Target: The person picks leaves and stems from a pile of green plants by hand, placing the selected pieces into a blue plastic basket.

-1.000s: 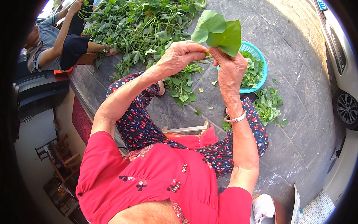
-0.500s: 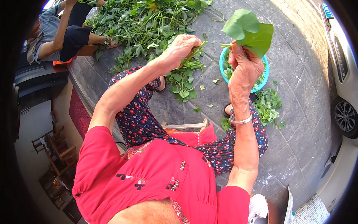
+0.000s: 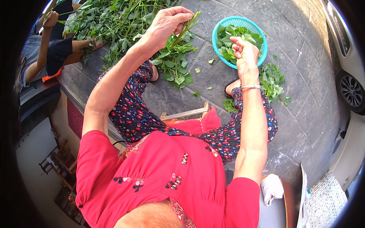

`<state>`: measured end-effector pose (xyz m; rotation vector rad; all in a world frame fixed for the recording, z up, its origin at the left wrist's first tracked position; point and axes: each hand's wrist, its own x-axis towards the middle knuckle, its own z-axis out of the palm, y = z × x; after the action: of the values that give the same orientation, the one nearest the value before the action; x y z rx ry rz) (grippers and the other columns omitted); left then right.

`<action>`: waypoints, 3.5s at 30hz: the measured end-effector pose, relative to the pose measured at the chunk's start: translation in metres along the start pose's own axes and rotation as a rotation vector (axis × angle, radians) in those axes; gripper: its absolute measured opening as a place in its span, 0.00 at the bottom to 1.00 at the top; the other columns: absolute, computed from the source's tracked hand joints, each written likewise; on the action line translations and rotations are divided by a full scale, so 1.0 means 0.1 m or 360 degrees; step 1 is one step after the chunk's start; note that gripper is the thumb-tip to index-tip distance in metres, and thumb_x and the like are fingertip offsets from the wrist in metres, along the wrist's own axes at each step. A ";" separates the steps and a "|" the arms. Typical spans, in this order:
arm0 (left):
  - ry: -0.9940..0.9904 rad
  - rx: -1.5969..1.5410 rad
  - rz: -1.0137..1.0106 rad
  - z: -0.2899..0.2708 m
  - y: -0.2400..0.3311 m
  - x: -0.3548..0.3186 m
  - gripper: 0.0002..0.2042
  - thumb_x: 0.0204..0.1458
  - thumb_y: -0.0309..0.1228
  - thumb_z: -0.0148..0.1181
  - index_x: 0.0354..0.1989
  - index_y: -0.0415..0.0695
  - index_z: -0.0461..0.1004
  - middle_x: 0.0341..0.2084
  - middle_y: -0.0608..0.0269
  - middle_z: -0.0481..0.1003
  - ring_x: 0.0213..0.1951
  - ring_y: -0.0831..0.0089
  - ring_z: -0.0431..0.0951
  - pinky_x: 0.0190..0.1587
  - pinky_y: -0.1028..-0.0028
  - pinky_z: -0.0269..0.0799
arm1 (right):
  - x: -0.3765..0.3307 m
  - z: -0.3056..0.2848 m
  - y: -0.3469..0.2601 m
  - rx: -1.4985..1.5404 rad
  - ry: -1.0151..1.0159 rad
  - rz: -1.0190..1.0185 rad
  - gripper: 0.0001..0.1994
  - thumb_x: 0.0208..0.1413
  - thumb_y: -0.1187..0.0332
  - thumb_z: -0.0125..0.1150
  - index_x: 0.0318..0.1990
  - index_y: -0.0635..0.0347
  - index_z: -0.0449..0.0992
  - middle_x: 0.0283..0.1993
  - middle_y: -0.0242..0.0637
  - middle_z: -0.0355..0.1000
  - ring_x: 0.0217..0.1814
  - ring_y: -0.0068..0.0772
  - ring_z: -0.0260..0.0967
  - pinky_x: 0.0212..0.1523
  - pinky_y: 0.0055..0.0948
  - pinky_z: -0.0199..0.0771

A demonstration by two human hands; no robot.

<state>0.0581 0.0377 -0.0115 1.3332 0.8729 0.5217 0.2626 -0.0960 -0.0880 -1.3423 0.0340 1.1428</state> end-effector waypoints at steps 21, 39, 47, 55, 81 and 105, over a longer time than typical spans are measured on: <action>-0.0195 -0.0044 0.0240 0.47 0.12 0.05 0.09 0.53 0.27 0.54 0.39 0.37 0.74 0.24 0.67 0.74 0.26 0.81 0.73 0.32 0.82 0.70 | -0.72 0.21 -0.86 -0.1328 -0.0670 -0.0775 0.16 0.54 0.69 0.59 0.49 0.61 0.72 0.22 0.25 0.70 0.16 0.08 0.52 0.16 0.10 0.47; -0.1321 0.2685 0.0479 2.35 -2.43 2.04 0.48 0.27 0.49 0.70 0.63 0.57 0.54 0.54 0.54 0.62 0.55 0.52 0.63 0.45 0.42 0.62 | 0.19 -3.29 1.27 -0.1233 0.0929 0.0219 0.17 0.47 0.72 0.61 0.47 0.59 0.73 0.23 0.28 0.69 0.19 0.18 0.60 0.18 0.20 0.60; -0.1120 0.2123 0.0586 1.92 -2.46 1.96 0.25 0.40 0.34 0.62 0.51 0.48 0.67 0.36 0.52 0.72 0.41 0.54 0.71 0.37 0.57 0.69 | 0.16 -3.26 1.11 -0.1193 0.1029 0.0200 0.23 0.47 0.72 0.62 0.54 0.57 0.69 0.24 0.28 0.68 0.19 0.17 0.60 0.20 0.20 0.62; -0.0742 0.2065 0.0448 1.59 -2.40 1.67 0.47 0.31 0.54 0.67 0.62 0.49 0.55 0.51 0.45 0.60 0.53 0.44 0.60 0.46 0.33 0.56 | 0.04 -3.25 1.13 -0.1443 0.1040 0.0141 0.32 0.44 0.75 0.63 0.60 0.55 0.62 0.45 0.41 0.71 0.39 0.32 0.69 0.40 0.31 0.69; -0.0181 0.2314 0.0300 -0.95 -1.86 0.12 0.10 0.43 0.24 0.49 0.36 0.40 0.70 0.25 0.50 0.73 0.30 0.52 0.74 0.31 0.59 0.70 | -0.18 -2.32 0.08 -0.1412 0.0781 -0.0286 0.26 0.52 0.70 0.56 0.59 0.66 0.61 0.50 0.46 0.69 0.47 0.35 0.69 0.43 0.29 0.70; -0.0192 -0.0519 -0.0106 -1.10 0.20 -0.49 0.12 0.55 0.34 0.53 0.43 0.39 0.72 0.34 0.61 0.76 0.32 0.79 0.76 0.37 0.78 0.74 | -0.70 0.93 -0.18 -0.0238 -0.0909 -0.0118 0.09 0.55 0.68 0.57 0.36 0.67 0.73 0.30 0.39 0.72 0.26 0.28 0.70 0.30 0.25 0.73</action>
<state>-0.0550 0.0710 0.0201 1.0237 0.6970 0.5021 0.1864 -0.0648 -0.0042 -1.0912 -0.5197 1.4484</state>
